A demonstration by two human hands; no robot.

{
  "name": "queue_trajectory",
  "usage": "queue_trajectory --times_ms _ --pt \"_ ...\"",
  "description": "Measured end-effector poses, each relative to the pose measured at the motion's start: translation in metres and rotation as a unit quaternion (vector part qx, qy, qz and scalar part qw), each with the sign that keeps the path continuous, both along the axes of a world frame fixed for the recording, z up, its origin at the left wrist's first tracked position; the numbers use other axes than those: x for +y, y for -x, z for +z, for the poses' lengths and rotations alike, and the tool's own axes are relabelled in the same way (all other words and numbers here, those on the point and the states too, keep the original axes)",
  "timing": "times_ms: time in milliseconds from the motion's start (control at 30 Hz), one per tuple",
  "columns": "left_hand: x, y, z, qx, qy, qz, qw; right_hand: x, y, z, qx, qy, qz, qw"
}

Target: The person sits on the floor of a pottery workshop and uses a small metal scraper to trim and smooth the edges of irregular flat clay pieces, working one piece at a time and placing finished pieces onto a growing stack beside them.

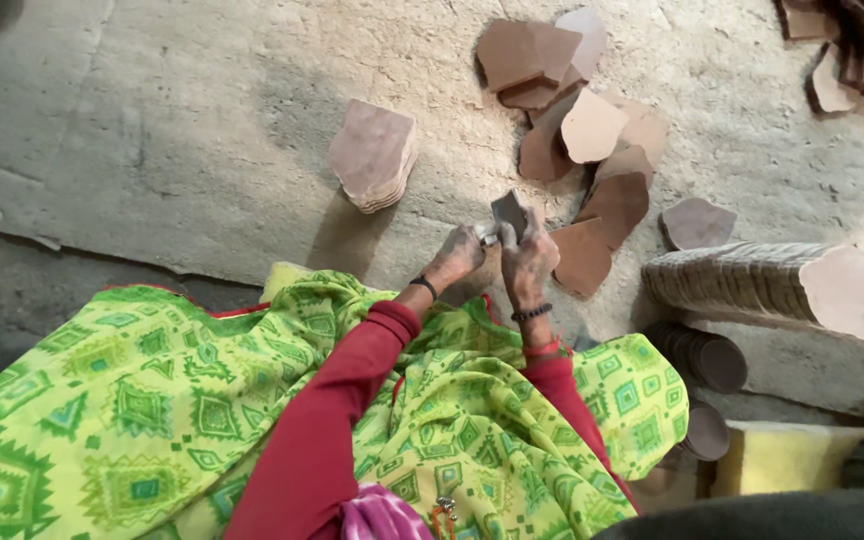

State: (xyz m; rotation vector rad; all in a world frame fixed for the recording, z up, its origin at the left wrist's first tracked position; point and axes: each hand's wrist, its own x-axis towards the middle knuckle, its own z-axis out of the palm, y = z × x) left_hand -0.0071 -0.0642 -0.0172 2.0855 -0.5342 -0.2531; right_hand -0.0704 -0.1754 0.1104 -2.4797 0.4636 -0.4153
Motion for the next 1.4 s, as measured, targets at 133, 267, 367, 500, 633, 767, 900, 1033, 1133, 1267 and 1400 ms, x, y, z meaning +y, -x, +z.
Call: queue_trajectory --times_ms 133,267,367,500,633,767,900,1033,1133,1267,1400 --pt "0.001 0.004 -0.001 0.031 0.009 0.008 0.999 -0.003 -0.003 -0.001 0.001 0.000 0.003 1.000" --pt "0.002 0.003 0.002 0.007 0.018 -0.004 1.000 -0.001 -0.007 -0.002 -0.023 0.034 -0.004 0.999" --pt "0.002 0.000 0.002 0.036 -0.003 0.005 0.999 0.002 -0.006 -0.003 -0.050 0.023 0.005 0.998" --pt "0.001 0.000 -0.005 0.054 -0.056 0.021 0.997 -0.002 0.000 -0.006 0.011 -0.036 0.013 0.999" --pt "-0.001 0.004 -0.003 -0.006 -0.006 -0.005 1.000 -0.017 -0.005 -0.014 0.009 0.016 -0.031 0.999" --pt "0.003 0.007 0.005 0.005 0.045 0.003 0.999 -0.024 -0.016 -0.026 -0.013 -0.134 -0.053 0.990" --pt "0.006 0.013 0.005 0.004 0.066 0.006 0.998 -0.014 -0.011 -0.033 -0.010 -0.186 -0.056 0.981" --pt "0.010 0.016 0.007 0.092 -0.018 0.013 0.995 -0.004 0.000 -0.032 -0.004 -0.179 -0.053 0.982" --pt "0.017 0.021 0.017 0.063 -0.009 -0.006 0.998 -0.006 -0.002 -0.028 -0.033 -0.182 -0.056 0.981" --pt "0.024 0.023 0.017 -0.055 0.092 -0.016 0.994 -0.004 -0.007 -0.028 -0.048 -0.163 -0.072 0.983" --pt "0.024 0.021 -0.009 -0.043 -0.061 -0.022 0.997 0.010 -0.003 -0.042 -0.092 -0.078 -0.032 0.992"
